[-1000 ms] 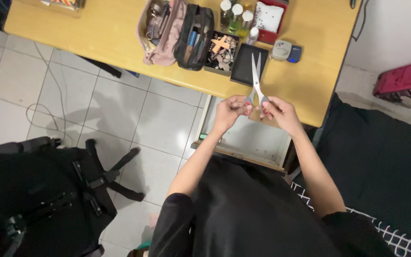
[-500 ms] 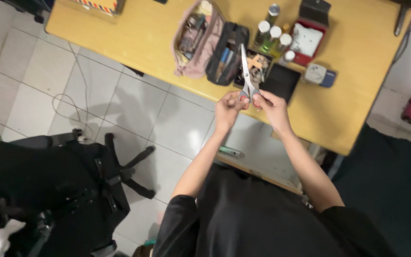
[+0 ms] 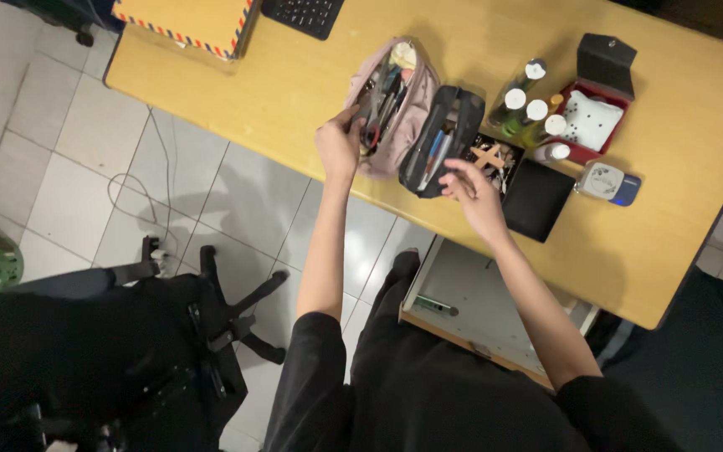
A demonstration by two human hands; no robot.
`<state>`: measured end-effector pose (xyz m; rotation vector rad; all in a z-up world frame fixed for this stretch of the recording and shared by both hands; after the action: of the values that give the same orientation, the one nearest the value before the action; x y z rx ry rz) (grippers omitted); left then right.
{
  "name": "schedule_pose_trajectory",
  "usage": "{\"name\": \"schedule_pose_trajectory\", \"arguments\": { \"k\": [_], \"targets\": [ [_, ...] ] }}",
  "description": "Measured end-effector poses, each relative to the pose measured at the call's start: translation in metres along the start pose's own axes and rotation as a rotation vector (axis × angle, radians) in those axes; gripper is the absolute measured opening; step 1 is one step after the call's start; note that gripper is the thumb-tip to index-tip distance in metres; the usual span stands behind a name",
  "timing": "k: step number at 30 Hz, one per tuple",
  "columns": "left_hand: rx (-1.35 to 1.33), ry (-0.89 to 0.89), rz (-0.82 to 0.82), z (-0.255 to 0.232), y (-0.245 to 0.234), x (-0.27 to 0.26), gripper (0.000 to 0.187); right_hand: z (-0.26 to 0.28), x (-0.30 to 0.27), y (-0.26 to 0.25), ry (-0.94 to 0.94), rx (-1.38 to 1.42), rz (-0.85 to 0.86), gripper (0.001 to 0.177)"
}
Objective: The person repeatedly opens a desk drawer and transfers various small items onto the desk surface. Items handled include a black pouch, a small black box, bottles, a wallet, a calculator, a pink pouch, and a notebook. The person places each item on the desk one at a time.
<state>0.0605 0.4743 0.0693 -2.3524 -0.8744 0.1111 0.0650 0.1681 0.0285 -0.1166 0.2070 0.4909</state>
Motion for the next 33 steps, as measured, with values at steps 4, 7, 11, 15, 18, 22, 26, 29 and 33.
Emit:
{"name": "schedule_pose_trajectory", "arguments": {
  "k": [4, 7, 11, 15, 18, 22, 26, 29, 33],
  "targets": [
    [0.154, 0.023, 0.114, 0.023, 0.04, 0.011, 0.024, -0.022, -0.005, -0.01, 0.021, -0.008, -0.015, 0.03],
    [0.095, 0.173, 0.054, 0.012, 0.046, 0.003, 0.031, -0.04, -0.013, -0.029, 0.029, -0.009, -0.058, 0.028],
    [0.092, 0.369, -0.034, -0.03, 0.025, -0.022, 0.037, -0.055, -0.029, -0.051, 0.025, 0.018, -0.092, 0.027],
    [-0.061, 0.452, -0.103, -0.079, -0.01, -0.083, 0.03, -0.054, -0.058, -0.068, 0.007, 0.017, -0.091, 0.026],
    [-0.117, 0.52, -0.093, -0.106, -0.024, -0.151, 0.03, -0.053, -0.099, -0.077, 0.025, -0.054, -0.08, 0.023],
    [-0.12, 0.583, -0.01, -0.109, -0.017, -0.249, 0.032, -0.061, -0.161, -0.087, -0.019, -0.314, -0.021, 0.021],
    [-0.06, 0.596, 0.148, -0.074, 0.018, -0.346, 0.029, -0.116, -0.224, -0.088, 0.086, -0.425, 0.129, 0.021],
    [0.057, 0.575, 0.353, -0.035, 0.071, -0.392, 0.03, -0.161, -0.246, -0.09, 0.092, -0.528, 0.195, 0.019],
    [0.348, 0.479, 0.688, 0.044, 0.158, -0.434, 0.031, -0.249, -0.26, -0.073, 0.162, -0.557, 0.221, 0.022]
  ]
}}
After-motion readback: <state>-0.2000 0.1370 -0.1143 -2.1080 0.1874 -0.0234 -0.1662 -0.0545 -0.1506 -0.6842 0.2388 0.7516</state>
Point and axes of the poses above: each hand's wrist, its own x-axis towards the middle knuckle, its own y-axis out of the palm, z = x × y, the point moved 10 cm from there along x, towards the middle knuckle, and after that the axes turned 1 degree about -x, right-handed, at the moved point
